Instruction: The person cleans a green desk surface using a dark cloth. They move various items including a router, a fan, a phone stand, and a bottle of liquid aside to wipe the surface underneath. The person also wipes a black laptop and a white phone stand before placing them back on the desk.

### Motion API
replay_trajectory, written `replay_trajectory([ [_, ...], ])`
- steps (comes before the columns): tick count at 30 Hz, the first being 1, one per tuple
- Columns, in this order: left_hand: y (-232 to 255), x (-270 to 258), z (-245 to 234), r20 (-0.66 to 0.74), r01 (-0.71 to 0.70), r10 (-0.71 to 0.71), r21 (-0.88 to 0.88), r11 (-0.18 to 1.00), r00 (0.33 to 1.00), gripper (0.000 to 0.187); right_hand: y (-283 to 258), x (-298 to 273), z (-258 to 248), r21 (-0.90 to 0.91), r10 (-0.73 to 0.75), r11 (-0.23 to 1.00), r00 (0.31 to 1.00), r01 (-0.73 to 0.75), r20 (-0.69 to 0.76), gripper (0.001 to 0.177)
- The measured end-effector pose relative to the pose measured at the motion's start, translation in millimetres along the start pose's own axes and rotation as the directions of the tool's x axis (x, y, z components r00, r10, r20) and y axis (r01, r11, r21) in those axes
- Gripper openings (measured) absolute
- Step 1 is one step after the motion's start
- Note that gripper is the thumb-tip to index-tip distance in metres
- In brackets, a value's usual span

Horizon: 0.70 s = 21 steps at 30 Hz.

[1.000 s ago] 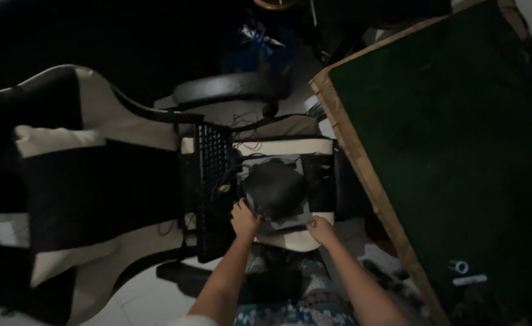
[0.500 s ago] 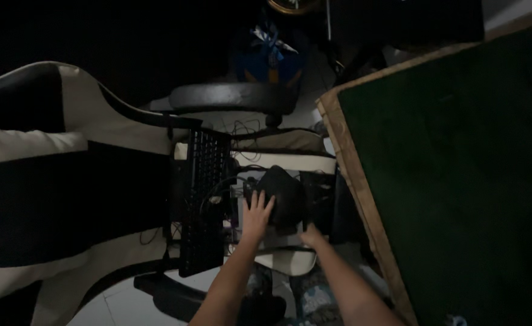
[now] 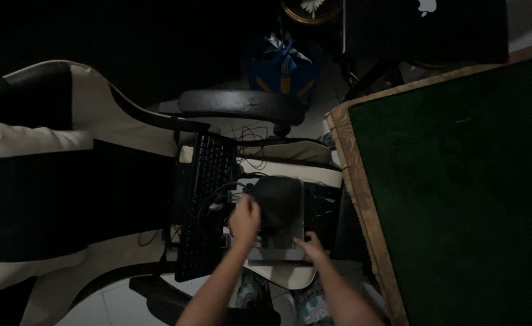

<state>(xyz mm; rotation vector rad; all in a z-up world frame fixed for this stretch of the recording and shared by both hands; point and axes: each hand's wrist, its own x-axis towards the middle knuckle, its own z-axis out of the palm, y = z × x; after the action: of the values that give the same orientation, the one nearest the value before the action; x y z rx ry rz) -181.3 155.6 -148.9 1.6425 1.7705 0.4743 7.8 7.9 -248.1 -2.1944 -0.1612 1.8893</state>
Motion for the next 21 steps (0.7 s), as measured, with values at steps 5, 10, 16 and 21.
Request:
replay_trajectory([
  [5, 13.1, 53.3, -73.6, -0.300, 0.026, -0.075, -0.164, 0.986, 0.951, 0.020, -8.8, -1.3, 4.3, 0.013, -0.444, 0.896, 0.896, 0.444, 0.004, 0.058],
  [10, 3.7, 49.0, -112.8, -0.097, 0.098, -0.093, 0.054, 0.994, 0.991, 0.024, -13.9, -10.1, 2.6, 0.070, -0.594, 0.802, 0.804, 0.594, -0.010, 0.035],
  [16, -2.0, 20.5, -119.2, -0.075, 0.036, -0.034, 0.025, 0.999, 0.997, 0.022, -5.0, -22.5, -0.2, 0.190, -0.665, 0.721, 0.743, 0.666, -0.078, 0.032],
  [21, 7.9, 4.0, -123.4, 0.101, -0.023, 0.007, 0.162, 0.987, 0.995, 0.023, -2.6, -35.6, -0.8, 0.086, -0.718, 0.649, 0.645, 0.756, -0.263, 0.036],
])
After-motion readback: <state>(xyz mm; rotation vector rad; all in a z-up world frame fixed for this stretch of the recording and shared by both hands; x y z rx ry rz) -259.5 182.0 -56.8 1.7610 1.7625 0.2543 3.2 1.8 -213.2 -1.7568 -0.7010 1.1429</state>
